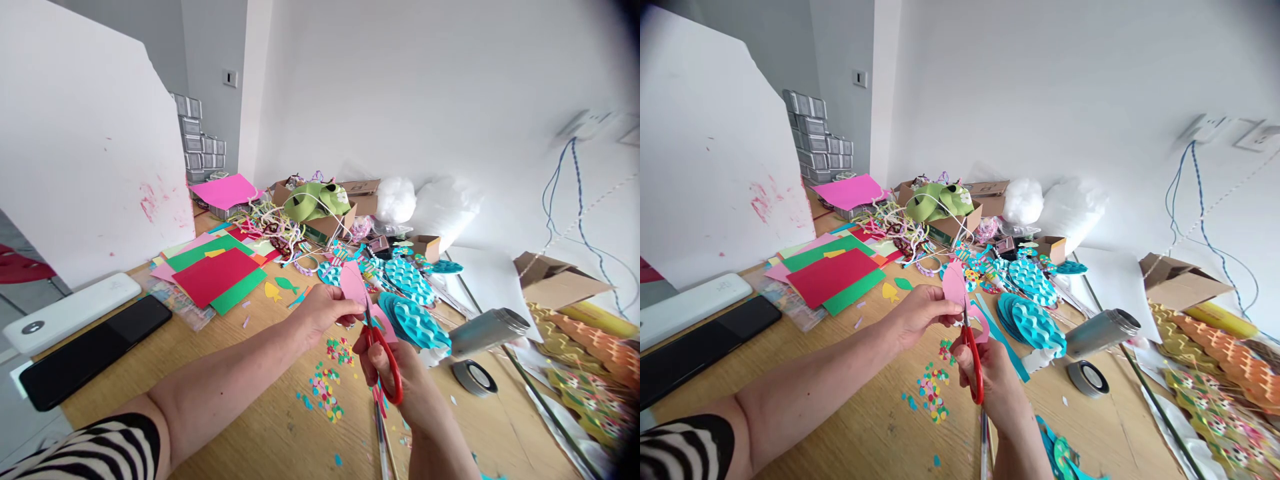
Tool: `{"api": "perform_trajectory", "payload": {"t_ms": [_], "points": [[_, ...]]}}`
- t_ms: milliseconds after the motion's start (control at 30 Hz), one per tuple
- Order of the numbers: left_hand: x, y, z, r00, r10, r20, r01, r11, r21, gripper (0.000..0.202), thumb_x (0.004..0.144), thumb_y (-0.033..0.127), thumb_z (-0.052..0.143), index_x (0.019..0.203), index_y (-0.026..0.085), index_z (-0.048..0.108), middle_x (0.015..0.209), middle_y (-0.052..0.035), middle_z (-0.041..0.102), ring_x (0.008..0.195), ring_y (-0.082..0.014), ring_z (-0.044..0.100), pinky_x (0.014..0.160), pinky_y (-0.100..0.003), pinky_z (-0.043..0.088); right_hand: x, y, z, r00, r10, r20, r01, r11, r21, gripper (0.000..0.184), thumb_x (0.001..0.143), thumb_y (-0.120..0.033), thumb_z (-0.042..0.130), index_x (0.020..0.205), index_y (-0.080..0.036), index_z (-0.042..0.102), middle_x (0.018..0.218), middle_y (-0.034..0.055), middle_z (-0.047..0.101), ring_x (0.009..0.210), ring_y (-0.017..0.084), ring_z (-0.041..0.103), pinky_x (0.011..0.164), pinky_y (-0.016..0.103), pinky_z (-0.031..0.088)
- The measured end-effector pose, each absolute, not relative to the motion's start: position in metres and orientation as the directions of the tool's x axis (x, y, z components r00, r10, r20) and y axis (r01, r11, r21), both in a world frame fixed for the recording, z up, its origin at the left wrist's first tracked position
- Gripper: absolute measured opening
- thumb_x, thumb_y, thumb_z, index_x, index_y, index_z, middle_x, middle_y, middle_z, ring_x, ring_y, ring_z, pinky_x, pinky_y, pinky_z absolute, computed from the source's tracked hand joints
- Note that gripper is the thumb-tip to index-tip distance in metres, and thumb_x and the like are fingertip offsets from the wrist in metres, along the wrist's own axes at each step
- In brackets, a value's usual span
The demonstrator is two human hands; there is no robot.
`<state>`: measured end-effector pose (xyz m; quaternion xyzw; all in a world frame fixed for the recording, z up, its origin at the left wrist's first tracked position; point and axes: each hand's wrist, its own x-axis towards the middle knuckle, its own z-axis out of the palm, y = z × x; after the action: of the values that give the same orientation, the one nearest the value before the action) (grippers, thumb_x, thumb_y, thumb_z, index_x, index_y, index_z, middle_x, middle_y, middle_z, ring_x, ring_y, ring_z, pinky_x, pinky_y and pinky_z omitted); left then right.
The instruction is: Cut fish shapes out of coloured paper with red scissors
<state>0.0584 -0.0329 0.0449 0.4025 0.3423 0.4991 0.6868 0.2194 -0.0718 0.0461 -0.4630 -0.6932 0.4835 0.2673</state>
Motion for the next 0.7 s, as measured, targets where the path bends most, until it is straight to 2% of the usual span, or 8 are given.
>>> {"api": "perform_trajectory", "payload": {"t_ms": [300,700], "points": [[0.0583,-0.0331,0.0441,0.276,0.960,-0.055,-0.410,0.169,0.896,0.022,0.057,0.029,0.072,0.067,0.010,0.069,0.062,-0.0032,0.062,0.058,-0.0091,0.052,0.063,-0.025,0.039,0.2165,-0.0744,0.0507,-0.407,0.910,-0.077,0.381,0.093,-0.920,0.065,0.069,-0.084,0.050,0.071,-0.019,0.054,0.049,-0.0028,0.047,0.045,0.012,0.039,0.044,0.025,0.030],[0.0553,-0.0308,0.0433,0.297,0.952,-0.070,-0.359,0.180,0.916,0.022,0.056,0.030,0.071,0.064,0.011,0.067,0.062,-0.0036,0.063,0.058,-0.0102,0.053,0.065,-0.026,0.040,0.2163,-0.0753,0.0557,-0.465,0.884,-0.037,0.361,0.152,-0.920,0.063,0.074,-0.081,0.047,0.069,-0.019,0.054,0.055,-0.0008,0.049,0.050,0.013,0.041,0.048,0.026,0.033]]}}
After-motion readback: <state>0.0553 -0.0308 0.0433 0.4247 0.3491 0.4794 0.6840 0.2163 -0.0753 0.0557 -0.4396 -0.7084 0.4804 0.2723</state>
